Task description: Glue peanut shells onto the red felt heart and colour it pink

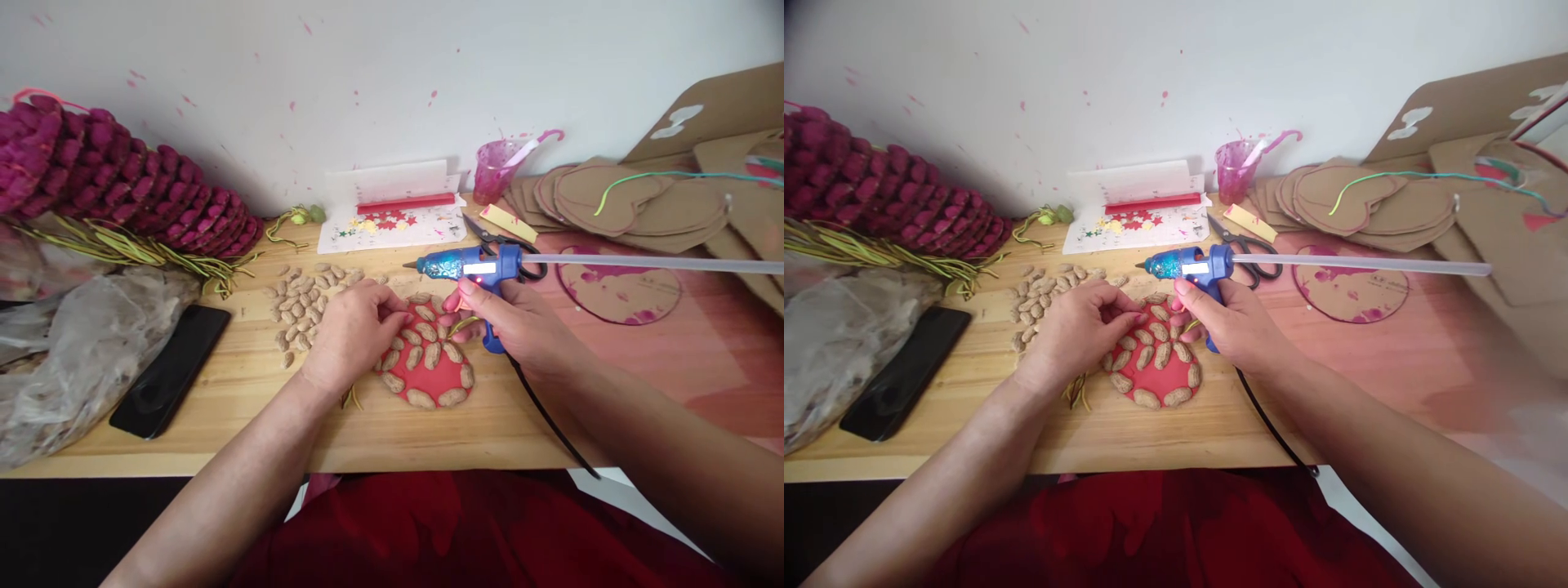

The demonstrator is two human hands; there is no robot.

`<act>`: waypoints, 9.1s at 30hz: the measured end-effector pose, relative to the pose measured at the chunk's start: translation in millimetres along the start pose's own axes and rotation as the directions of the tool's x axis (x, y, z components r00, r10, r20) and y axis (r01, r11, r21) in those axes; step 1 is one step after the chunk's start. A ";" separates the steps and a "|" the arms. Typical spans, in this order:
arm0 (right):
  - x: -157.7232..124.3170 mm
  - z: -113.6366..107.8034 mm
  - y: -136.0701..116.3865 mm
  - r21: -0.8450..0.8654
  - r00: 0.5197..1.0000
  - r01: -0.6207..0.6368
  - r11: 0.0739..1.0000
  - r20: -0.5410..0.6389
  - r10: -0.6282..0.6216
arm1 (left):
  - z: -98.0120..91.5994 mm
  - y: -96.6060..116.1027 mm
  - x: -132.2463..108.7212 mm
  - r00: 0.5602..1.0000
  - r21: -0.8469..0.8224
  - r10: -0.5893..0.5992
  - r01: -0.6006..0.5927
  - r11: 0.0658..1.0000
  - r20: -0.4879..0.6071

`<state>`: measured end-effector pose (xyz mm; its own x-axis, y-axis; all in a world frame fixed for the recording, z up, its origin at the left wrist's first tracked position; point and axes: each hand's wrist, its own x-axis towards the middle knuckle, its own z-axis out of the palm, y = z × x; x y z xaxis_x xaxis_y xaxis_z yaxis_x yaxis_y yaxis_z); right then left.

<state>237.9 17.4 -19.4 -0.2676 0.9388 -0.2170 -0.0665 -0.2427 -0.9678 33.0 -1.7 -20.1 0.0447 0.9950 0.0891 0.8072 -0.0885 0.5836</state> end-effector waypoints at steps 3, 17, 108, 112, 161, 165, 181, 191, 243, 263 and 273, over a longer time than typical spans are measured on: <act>0.7 0.4 -0.4 0.001 1.000 -0.004 1.000 -0.007 0.004 | 1.6 -0.6 0.5 1.000 -0.020 0.000 0.000 1.000 0.004; 4.8 -0.8 3.7 0.006 1.000 -0.013 1.000 -0.015 0.013 | -1.6 7.5 0.5 0.999 0.010 -0.001 0.001 1.000 0.050; 9.2 -12.3 -4.6 -0.011 0.994 0.080 0.997 -0.075 -0.080 | -0.5 8.6 -5.3 0.979 0.229 0.196 -0.178 0.957 -0.060; 9.1 -12.3 -4.5 -0.034 0.994 0.070 0.997 -0.085 -0.073 | -0.4 9.2 -5.5 0.979 0.213 0.196 -0.179 0.960 -0.059; -11.2 -32.9 -32.9 -0.788 0.982 0.091 0.608 0.174 0.078 | 0.0 4.3 -6.8 0.985 0.137 0.160 -0.151 0.979 -0.058; -10.8 -33.0 -31.9 -0.761 0.984 0.105 0.640 0.174 0.045 | -0.1 4.9 -6.8 0.985 0.165 0.164 -0.152 0.975 -0.059; -11.2 -29.7 -32.1 -0.763 0.978 0.152 0.628 0.207 0.014 | -0.1 6.4 -7.8 0.984 0.191 0.167 -0.154 0.970 -0.056; -10.3 -31.7 -31.0 -0.787 0.983 0.130 0.604 0.182 0.026 | 0.2 5.6 -7.5 0.985 0.196 0.164 -0.151 0.969 -0.056; -9.4 -26.4 -32.6 -0.841 0.981 0.106 0.530 0.176 0.083 | 1.1 4.0 -8.3 0.981 0.136 0.175 -0.163 0.977 -0.083; -10.5 -26.7 -34.9 -0.824 0.979 0.077 0.561 0.169 0.114 | 0.9 2.3 -8.2 0.979 0.148 0.189 -0.177 0.973 -0.072; -8.6 -27.4 -32.5 -0.830 0.984 0.106 0.548 0.168 0.063 | 0.8 2.2 -8.3 0.981 0.160 0.181 -0.169 0.973 -0.063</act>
<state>268.7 23.9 10.4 -0.4289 0.8671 -0.2534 0.7326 0.1697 -0.6592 34.8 -10.1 -20.2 0.1530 0.9577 0.2437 0.8717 -0.2470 0.4232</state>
